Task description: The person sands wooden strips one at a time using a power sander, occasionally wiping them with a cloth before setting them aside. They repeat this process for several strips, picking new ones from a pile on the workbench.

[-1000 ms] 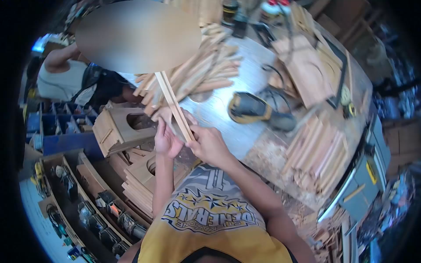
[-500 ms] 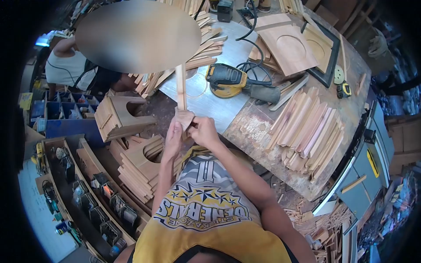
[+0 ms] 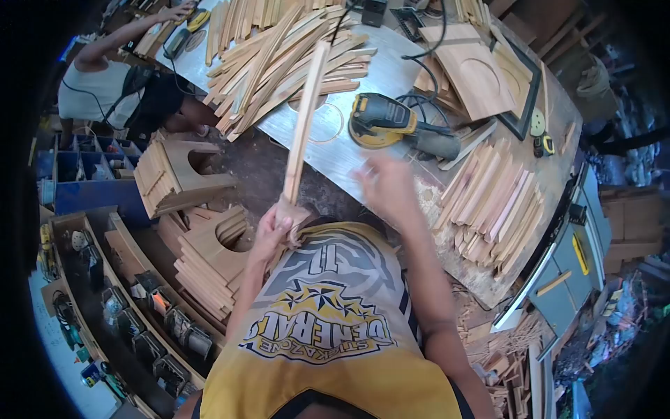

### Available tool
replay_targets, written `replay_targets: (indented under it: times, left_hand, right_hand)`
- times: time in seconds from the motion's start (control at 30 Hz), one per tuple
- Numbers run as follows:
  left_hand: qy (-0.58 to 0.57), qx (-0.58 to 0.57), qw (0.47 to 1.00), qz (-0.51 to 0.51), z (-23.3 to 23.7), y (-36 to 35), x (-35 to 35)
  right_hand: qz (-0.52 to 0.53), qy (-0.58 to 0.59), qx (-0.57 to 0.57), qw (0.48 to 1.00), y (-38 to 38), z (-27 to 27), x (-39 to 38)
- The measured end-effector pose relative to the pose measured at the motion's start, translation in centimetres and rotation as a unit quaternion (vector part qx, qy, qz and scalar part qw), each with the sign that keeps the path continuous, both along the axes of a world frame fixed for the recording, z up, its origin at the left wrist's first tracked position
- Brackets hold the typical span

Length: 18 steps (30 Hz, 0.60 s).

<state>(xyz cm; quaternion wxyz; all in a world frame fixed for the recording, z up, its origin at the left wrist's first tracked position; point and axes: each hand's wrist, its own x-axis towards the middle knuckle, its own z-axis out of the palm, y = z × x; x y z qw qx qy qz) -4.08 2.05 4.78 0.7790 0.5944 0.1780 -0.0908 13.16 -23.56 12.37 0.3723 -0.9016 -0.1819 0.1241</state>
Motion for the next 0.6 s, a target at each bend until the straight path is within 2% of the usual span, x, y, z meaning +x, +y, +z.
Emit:
replay_targets:
  times: [0.03, 0.1, 0.13, 0.17, 0.2, 0.23, 0.3, 0.33, 0.4, 0.43, 0.5, 0.57, 0.6]
  left_hand:
    - [-0.002, -0.015, 1.000, 0.014, -0.1, 1.3, -0.6]
    - [-0.004, -0.019, 1.000, -0.011, -1.5, 4.5, -1.8]
    - [0.019, 0.031, 0.997, -0.070, -2.2, 5.8, -2.2]
    - [0.041, 0.084, 0.988, -0.127, -2.7, 7.1, -2.3]
    - [0.019, 0.109, 0.988, -0.109, -3.8, 7.4, -2.3]
    - [0.026, 0.101, 0.989, -0.100, -4.9, 8.1, -2.2]
    - [0.042, 0.130, 0.982, -0.127, -7.1, 8.4, -1.8]
    - [0.044, 0.118, 0.984, -0.125, -7.1, 7.9, -1.2]
    - [0.023, 0.282, 0.952, -0.116, -6.5, 6.8, -0.3]
    - [0.032, 0.270, 0.955, -0.118, -6.2, 6.1, -0.1]
    - [0.094, 0.296, 0.943, -0.122, -5.8, 5.4, 0.5]
    - [0.149, 0.332, 0.923, -0.128, -6.3, 5.2, 1.0]
    - [0.145, 0.378, 0.905, -0.132, -7.0, 5.1, 1.2]
  right_hand:
    - [-0.062, -0.143, 0.050, 0.987, -0.9, -1.3, 1.7]
    - [-0.044, -0.311, -0.064, 0.947, -0.8, -0.5, 5.4]
    - [-0.036, -0.307, -0.072, 0.948, -0.7, -1.0, 6.5]
    - [-0.006, -0.341, -0.141, 0.929, -0.1, -1.6, 7.6]
    - [0.027, -0.376, -0.205, 0.903, 0.9, -2.1, 8.9]
    - [0.040, -0.371, -0.208, 0.904, 1.7, -2.3, 9.9]
    - [0.059, -0.177, -0.253, 0.949, 2.4, -1.9, 10.8]
    - [0.068, -0.155, -0.270, 0.948, 3.0, -1.5, 11.1]
    - [0.100, -0.188, -0.246, 0.946, 3.5, -2.3, 12.2]
    - [0.134, -0.218, -0.209, 0.944, 3.4, -3.0, 12.3]
    - [0.151, -0.233, -0.205, 0.939, 3.5, -3.4, 12.1]
    - [0.145, -0.207, -0.293, 0.922, 3.9, -2.7, 11.5]
    - [0.127, -0.209, -0.291, 0.925, 3.5, -3.5, 11.8]
